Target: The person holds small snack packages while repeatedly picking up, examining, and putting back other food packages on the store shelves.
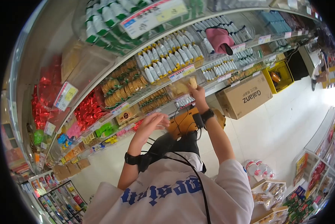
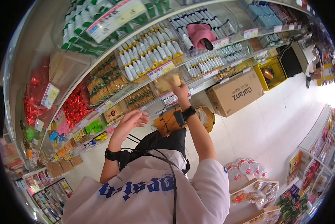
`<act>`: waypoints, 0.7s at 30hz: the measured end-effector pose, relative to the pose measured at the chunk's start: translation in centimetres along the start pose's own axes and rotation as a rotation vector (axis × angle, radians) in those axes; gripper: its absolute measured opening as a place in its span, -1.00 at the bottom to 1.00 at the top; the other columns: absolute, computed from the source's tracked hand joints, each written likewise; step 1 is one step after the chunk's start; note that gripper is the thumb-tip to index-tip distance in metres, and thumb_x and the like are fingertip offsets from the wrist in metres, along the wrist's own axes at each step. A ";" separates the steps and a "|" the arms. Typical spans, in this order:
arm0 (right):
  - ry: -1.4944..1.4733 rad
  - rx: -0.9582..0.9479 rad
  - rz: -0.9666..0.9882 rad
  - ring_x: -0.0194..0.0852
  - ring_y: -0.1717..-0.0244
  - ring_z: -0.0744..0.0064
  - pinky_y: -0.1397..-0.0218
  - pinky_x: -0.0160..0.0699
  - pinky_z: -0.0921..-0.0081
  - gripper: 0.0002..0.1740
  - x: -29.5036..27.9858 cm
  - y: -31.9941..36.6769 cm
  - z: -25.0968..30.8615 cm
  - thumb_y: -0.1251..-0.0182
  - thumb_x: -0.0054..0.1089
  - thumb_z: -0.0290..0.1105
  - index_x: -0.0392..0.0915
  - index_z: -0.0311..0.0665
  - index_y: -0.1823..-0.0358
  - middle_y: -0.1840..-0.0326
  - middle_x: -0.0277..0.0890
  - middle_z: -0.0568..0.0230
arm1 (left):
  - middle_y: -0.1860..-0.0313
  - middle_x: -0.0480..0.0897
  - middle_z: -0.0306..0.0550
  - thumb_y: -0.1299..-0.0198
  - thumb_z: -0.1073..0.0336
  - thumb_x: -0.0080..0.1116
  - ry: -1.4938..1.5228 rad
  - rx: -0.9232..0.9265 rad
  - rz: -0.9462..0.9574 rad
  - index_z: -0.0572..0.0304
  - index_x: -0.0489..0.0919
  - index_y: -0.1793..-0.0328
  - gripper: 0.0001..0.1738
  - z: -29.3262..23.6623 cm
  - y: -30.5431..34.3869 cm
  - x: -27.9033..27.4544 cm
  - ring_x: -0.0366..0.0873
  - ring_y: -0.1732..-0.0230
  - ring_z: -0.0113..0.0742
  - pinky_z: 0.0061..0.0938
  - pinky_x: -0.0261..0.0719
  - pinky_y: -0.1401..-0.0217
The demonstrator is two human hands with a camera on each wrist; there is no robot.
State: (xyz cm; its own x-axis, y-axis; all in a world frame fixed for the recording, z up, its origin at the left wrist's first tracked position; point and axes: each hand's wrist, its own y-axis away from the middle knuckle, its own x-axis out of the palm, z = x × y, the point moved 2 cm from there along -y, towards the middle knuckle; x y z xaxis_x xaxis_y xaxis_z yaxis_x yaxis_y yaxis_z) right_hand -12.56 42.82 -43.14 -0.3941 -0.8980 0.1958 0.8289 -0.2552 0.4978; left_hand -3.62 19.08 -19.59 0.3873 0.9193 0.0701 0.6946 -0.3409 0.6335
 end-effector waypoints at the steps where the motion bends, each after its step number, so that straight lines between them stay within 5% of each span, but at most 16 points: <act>1: -0.007 -0.002 0.019 0.35 0.52 0.71 0.45 0.29 0.63 -0.64 -0.3 0.9 0.3 -0.35 0.48 -0.18 0.66 -0.39 0.21 0.46 0.54 0.47 | 0.02 0.72 -0.06 -0.61 0.09 0.00 0.015 -0.011 -0.004 0.29 0.60 -0.23 -0.60 0.4 -0.2 -0.4 0.72 -0.03 -0.33 -0.45 0.65 -0.12; 8: -0.003 0.074 0.271 0.46 0.36 0.77 0.34 0.36 0.73 -0.69 0.6 12.4 9.3 -0.45 0.40 -0.21 0.67 -0.32 0.02 0.32 0.58 0.53 | -0.19 0.65 -0.02 -0.49 0.10 0.24 0.111 -0.004 -0.011 0.30 0.40 -0.49 -0.39 0.7 1.1 -0.2 0.65 -0.22 -0.24 -0.39 0.57 -0.36; 11: -0.048 0.054 0.384 0.48 0.32 0.77 0.32 0.38 0.72 -0.69 3.8 16.3 11.8 -0.48 0.36 -0.22 0.67 -0.33 -0.02 0.27 0.62 0.53 | -0.33 0.56 -0.01 -0.44 0.10 0.31 0.096 0.325 0.042 0.30 0.28 -0.58 -0.26 1.0 0.1 -0.2 0.54 -0.37 -0.23 -0.39 0.48 -0.44; 14: -0.027 0.011 0.510 0.52 0.27 0.76 0.25 0.45 0.69 -0.69 8.6 19.7 14.6 -0.50 0.35 -0.27 0.65 -0.36 -0.06 0.19 0.68 0.45 | -0.39 0.49 -0.04 -0.37 0.06 0.39 0.345 0.538 -0.098 0.31 0.25 -0.60 -0.16 -0.3 1.2 -0.7 0.47 -0.39 -0.32 -0.39 0.53 -0.37; 16: 0.069 -0.046 0.626 0.53 0.23 0.76 0.20 0.50 0.67 -0.69 11.6 21.9 16.4 -0.50 0.35 -0.29 0.64 -0.37 -0.08 0.17 0.69 0.42 | -0.32 0.55 -0.07 -0.45 0.02 0.28 0.387 0.568 -0.290 0.28 0.29 -0.58 -0.25 -0.1 1.9 -1.7 0.53 -0.29 -0.36 -0.40 0.55 -0.36; 20: 0.103 -0.278 0.707 0.58 0.12 0.69 0.10 0.58 0.61 -0.63 16.2 23.7 15.2 -0.50 0.33 -0.32 0.54 -0.47 -0.12 0.06 0.67 0.30 | -0.26 0.65 0.08 -0.57 -0.08 0.01 0.782 0.680 -0.248 0.24 0.42 -0.46 -0.40 -3.7 4.4 -2.9 0.64 -0.24 -0.22 -0.32 0.64 -0.28; 21: 0.235 -0.368 0.714 0.64 0.04 0.46 -0.01 0.60 0.50 -0.58 17.0 24.0 15.5 -0.51 0.29 -0.33 0.44 -0.51 -0.17 0.01 0.64 0.12 | -0.27 0.65 0.11 -0.60 -0.10 -0.06 0.841 0.656 -0.255 0.25 0.42 -0.46 -0.40 -4.0 5.0 -3.5 0.63 -0.27 -0.18 -0.27 0.63 -0.31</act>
State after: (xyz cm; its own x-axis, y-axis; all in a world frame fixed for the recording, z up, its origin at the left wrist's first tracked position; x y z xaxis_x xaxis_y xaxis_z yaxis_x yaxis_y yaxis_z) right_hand -5.48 27.02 -14.74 0.3342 -0.9291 0.1584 0.9407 0.3393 0.0056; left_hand -3.91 14.93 -13.60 -0.1778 0.7330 0.6566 0.9797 0.0688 0.1884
